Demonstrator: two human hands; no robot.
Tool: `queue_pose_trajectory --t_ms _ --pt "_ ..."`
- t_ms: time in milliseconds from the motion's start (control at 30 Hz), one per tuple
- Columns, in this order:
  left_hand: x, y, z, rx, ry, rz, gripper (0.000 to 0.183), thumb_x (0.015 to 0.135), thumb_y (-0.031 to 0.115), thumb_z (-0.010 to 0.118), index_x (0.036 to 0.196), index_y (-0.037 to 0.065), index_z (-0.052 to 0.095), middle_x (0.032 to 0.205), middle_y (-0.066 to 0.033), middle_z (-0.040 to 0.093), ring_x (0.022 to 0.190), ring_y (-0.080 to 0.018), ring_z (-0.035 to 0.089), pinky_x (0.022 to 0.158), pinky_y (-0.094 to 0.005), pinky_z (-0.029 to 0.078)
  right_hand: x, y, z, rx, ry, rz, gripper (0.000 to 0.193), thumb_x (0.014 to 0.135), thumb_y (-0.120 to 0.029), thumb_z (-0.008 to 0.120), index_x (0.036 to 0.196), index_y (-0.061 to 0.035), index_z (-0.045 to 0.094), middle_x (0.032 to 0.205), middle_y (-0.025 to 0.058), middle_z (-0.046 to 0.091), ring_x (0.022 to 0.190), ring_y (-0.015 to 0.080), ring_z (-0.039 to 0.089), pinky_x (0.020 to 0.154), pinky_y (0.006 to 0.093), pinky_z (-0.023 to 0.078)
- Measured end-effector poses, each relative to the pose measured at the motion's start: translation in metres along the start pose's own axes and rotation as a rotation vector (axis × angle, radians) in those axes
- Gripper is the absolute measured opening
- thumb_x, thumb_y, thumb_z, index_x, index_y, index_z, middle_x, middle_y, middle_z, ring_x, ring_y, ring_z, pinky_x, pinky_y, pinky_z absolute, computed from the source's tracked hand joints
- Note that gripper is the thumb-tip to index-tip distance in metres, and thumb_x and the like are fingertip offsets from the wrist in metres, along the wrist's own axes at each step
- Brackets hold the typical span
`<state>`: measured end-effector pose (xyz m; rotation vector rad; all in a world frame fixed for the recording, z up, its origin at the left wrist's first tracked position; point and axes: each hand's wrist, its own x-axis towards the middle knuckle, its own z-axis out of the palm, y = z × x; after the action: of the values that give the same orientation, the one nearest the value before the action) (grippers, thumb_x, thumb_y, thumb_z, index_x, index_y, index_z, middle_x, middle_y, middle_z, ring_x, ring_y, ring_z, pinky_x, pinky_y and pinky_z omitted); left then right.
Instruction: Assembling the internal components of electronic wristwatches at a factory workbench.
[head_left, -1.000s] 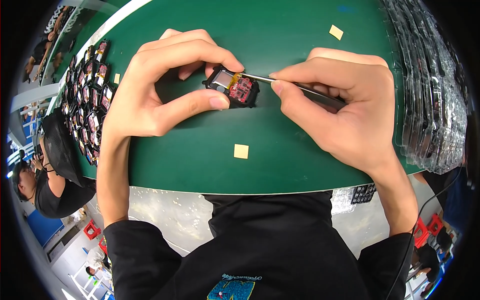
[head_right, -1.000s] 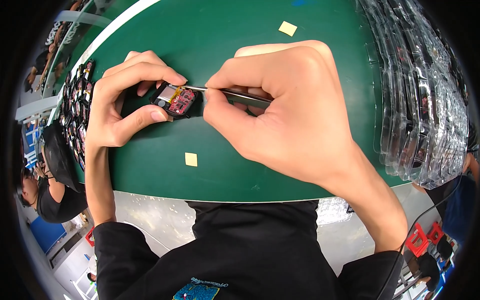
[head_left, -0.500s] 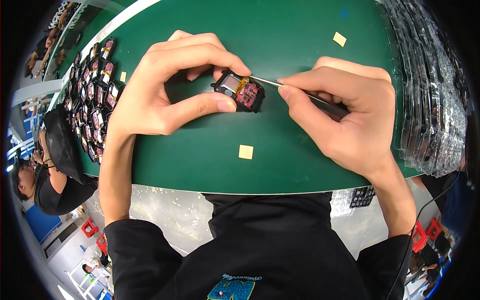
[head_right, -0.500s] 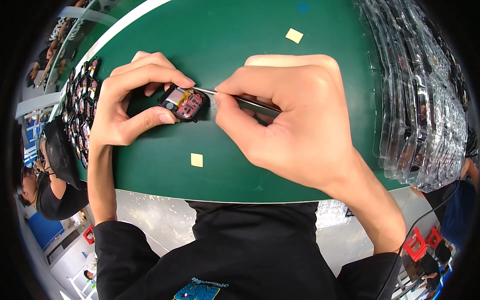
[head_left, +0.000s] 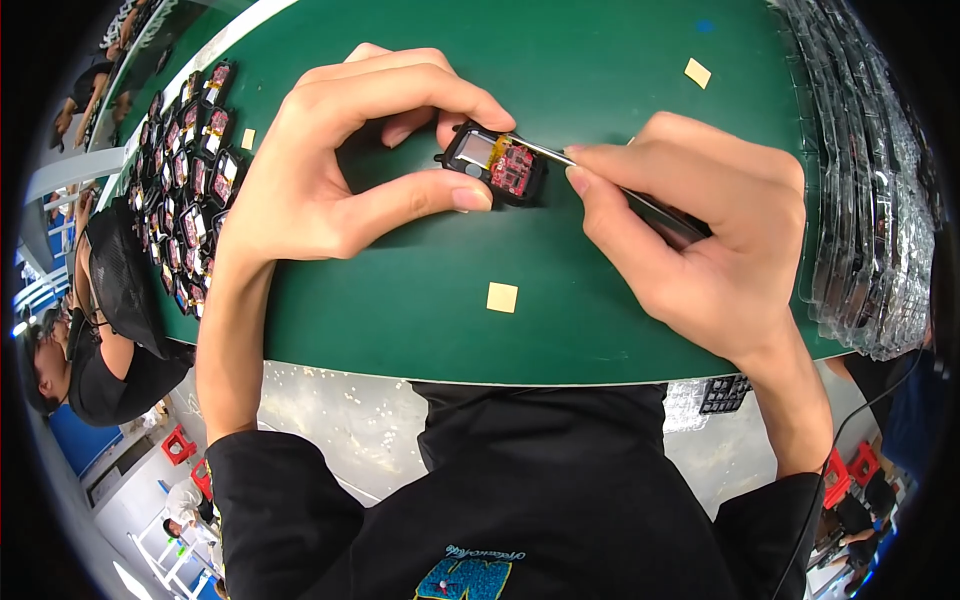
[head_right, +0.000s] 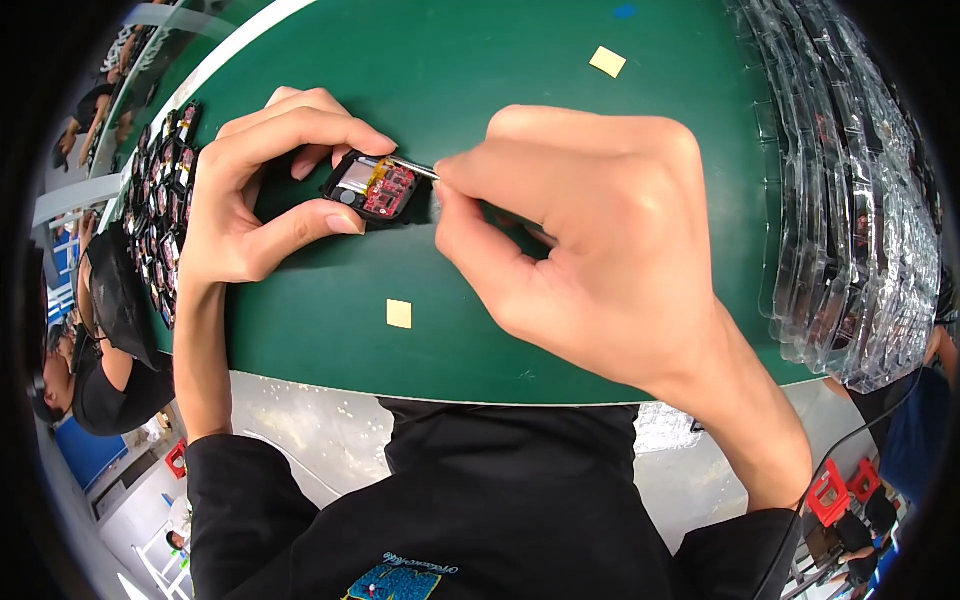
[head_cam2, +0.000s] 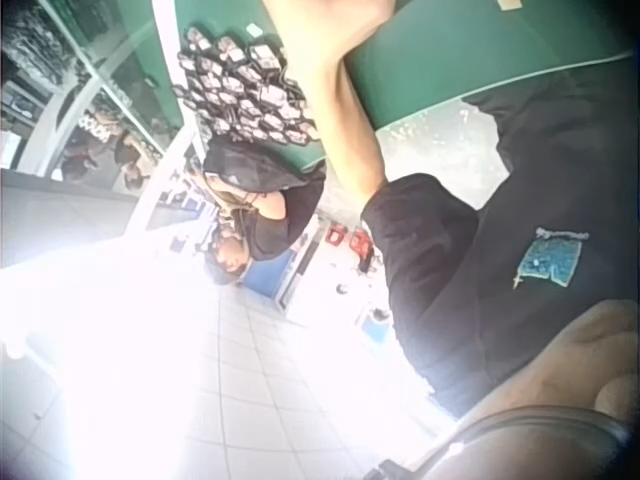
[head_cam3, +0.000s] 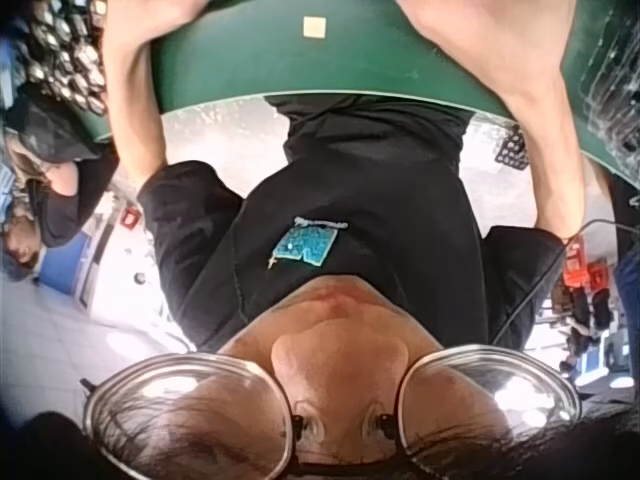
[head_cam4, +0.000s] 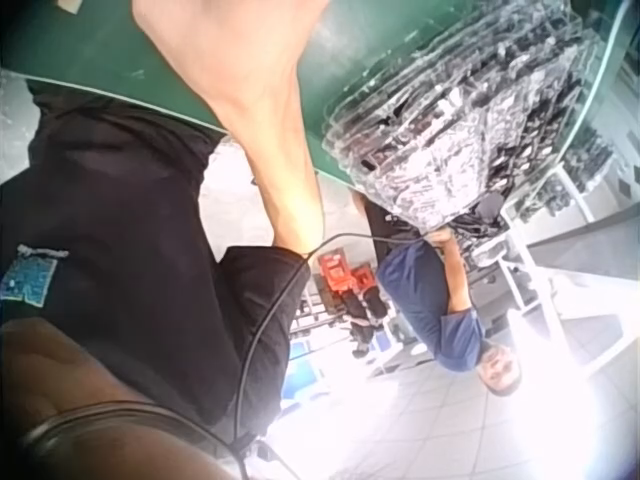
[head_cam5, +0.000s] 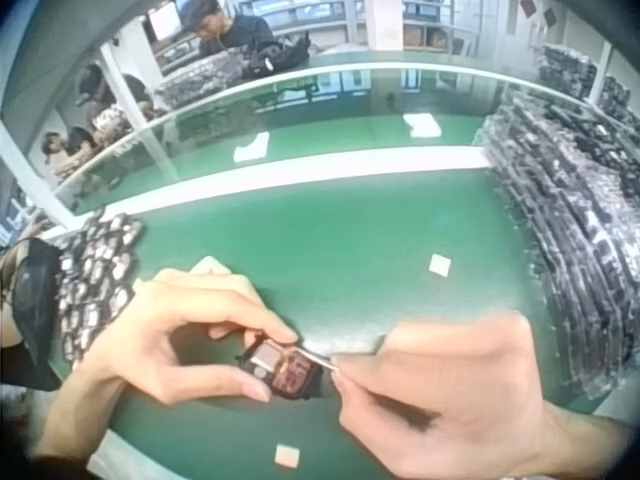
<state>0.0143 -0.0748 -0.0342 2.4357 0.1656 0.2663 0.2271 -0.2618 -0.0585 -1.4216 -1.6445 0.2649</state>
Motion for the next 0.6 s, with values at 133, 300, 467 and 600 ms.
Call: queue_pose_trajectory --t_ms 133,300,467,600 --pt "0.0003 -0.0007 0.0021 -0.002 0.015 0.023 0.054 0.072 0.025 0.095 0.118 0.000 0.081 0.090 -0.0045 0.068 0.075 -0.0163 0.047 0.084 -0.0339 0.040 -0.0014 -0.0023 -0.0004 -0.046 0.001 -0.050 0.014 0.082 0.008 0.083 0.095 0.0020 0.084 0.065 0.0054 0.063 0.051 0.0116 0.056 0.049 0.0275 0.038" --pt "0.0012 0.0002 0.0024 0.002 0.005 0.041 0.058 0.067 0.021 0.097 0.118 0.001 0.080 0.088 -0.0033 0.067 0.075 -0.0159 0.047 0.085 -0.0334 0.040 -0.0035 -0.0005 -0.0029 -0.015 0.021 -0.010 0.013 0.083 0.009 0.083 0.095 0.0023 0.084 0.064 0.0044 0.063 0.052 0.0091 0.054 0.049 0.0264 0.036" --pt "-0.0007 0.0042 0.0069 0.015 0.071 0.012 0.059 0.065 0.012 0.097 0.120 0.003 0.079 0.086 -0.0007 0.066 0.074 -0.0149 0.048 0.082 -0.0315 0.041 -0.0003 -0.0007 -0.0069 0.017 0.085 0.078 0.010 0.087 0.004 0.084 0.097 0.0020 0.085 0.064 0.0000 0.061 0.054 0.0036 0.047 0.051 0.0248 0.030" --pt "0.0018 0.0057 0.0088 0.071 0.087 0.042 0.056 0.067 0.014 0.097 0.120 0.004 0.080 0.082 0.0005 0.064 0.072 -0.0155 0.048 0.078 -0.0323 0.041 0.0058 0.0008 -0.0065 0.005 0.174 0.066 0.003 0.083 0.001 0.081 0.086 0.0019 0.080 0.065 0.0080 0.067 0.052 0.0144 0.060 0.049 0.0301 0.042"
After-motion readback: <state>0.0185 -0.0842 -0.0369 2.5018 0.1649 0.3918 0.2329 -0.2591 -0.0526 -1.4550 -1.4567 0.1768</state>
